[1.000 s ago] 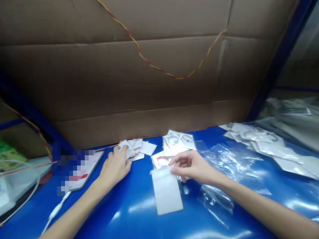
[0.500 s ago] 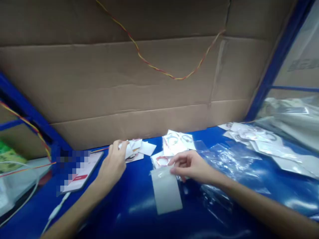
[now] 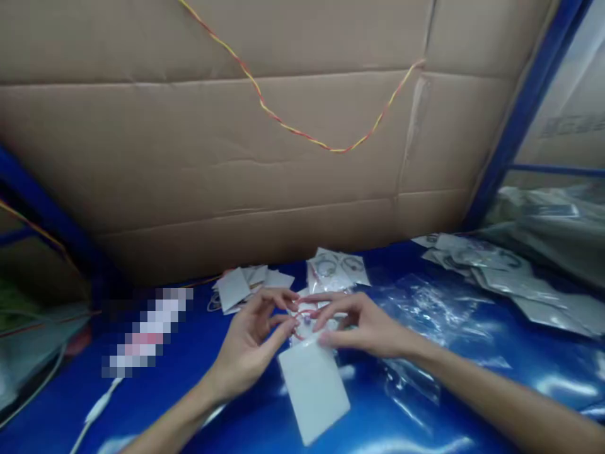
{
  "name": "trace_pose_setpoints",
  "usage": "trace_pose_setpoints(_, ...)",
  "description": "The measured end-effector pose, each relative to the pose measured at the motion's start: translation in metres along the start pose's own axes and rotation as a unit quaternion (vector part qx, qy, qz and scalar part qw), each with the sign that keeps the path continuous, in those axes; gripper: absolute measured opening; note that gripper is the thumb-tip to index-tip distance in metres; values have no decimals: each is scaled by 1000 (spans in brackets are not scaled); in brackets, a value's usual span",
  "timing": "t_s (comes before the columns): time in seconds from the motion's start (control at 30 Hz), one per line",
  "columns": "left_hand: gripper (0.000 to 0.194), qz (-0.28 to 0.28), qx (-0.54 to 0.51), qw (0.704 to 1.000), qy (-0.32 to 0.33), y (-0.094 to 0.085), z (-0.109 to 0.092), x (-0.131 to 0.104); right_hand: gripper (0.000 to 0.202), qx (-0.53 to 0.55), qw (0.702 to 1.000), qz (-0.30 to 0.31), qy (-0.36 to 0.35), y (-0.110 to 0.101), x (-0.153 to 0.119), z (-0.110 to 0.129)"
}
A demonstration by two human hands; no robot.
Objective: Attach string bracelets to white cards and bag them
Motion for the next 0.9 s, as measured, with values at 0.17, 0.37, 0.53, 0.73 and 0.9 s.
trace_pose_setpoints(0.17,12,-10,-35,999,-40,0,5,0,49,71,995,2,76,4,3,-13)
trace_pose_setpoints(0.37,8,-71,50,994,62,-15,5,-12,51,104,989,-70,75,-8,7,-13)
trace_pose_setpoints(0.53,12,-15,211,970,120,-6,-5,-17,46,135,982,-114,69,-17,7,-10)
trace_pose_setpoints(0.73,32,37,195,979,40,5,1,-13,50,126,986,-83,70,-12,7,-9)
trace_pose_setpoints(0.9,41,-21,137,989,-52,0,13,-13,54,120,988,-52,83,-6,6,-9)
Point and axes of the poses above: each hand's wrist, its own x-axis towards the middle knuckle, its own y-axis out of the palm, z = x × y, the point moved 4 cm from there along x, towards the middle knuckle, and after that the axes turned 7 degrees about -x, right-handed, at the moved point
